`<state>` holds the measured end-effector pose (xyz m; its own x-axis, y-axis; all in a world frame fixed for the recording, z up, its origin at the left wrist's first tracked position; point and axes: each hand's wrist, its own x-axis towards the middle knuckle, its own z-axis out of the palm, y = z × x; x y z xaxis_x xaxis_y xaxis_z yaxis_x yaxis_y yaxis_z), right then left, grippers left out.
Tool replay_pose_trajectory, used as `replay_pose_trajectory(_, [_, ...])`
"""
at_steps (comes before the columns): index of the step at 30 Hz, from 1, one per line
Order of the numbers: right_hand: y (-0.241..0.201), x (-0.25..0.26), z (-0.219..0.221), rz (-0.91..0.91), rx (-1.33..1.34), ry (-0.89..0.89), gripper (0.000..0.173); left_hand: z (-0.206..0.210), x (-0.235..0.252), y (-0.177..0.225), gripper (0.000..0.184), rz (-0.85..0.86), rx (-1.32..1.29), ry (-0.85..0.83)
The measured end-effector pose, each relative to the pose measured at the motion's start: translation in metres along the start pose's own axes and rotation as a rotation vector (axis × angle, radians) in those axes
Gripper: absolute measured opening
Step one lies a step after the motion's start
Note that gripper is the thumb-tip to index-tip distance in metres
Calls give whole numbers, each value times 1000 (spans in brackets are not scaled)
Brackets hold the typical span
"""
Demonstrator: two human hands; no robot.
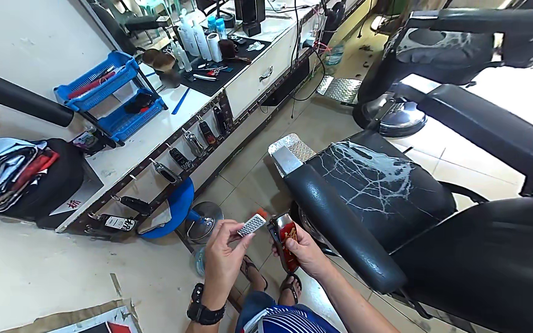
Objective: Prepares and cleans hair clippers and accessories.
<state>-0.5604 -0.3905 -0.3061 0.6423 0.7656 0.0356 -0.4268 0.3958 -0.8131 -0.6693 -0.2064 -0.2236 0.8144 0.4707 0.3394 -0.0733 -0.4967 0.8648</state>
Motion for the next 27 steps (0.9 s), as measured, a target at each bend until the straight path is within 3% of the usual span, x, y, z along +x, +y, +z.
replay_pose_trajectory(8, [-4,-1,-6,-100,-28,-43,77,-15,-20,-3,29,89,-12,1])
replay_pose_trajectory(16, [-13,-2,2,-150,-110,-63,74,-8,-34,-5,29,73,-102,-91])
replay_pose_trajectory(21, [-5,-3,7,-35,-74,-25,69,-2,-20,-3,28,-56,-137,-152])
replay_pose_trajectory(27, [-15,4,19,171,-121,180,50,1,-7,-3,28,-73,-82,-44])
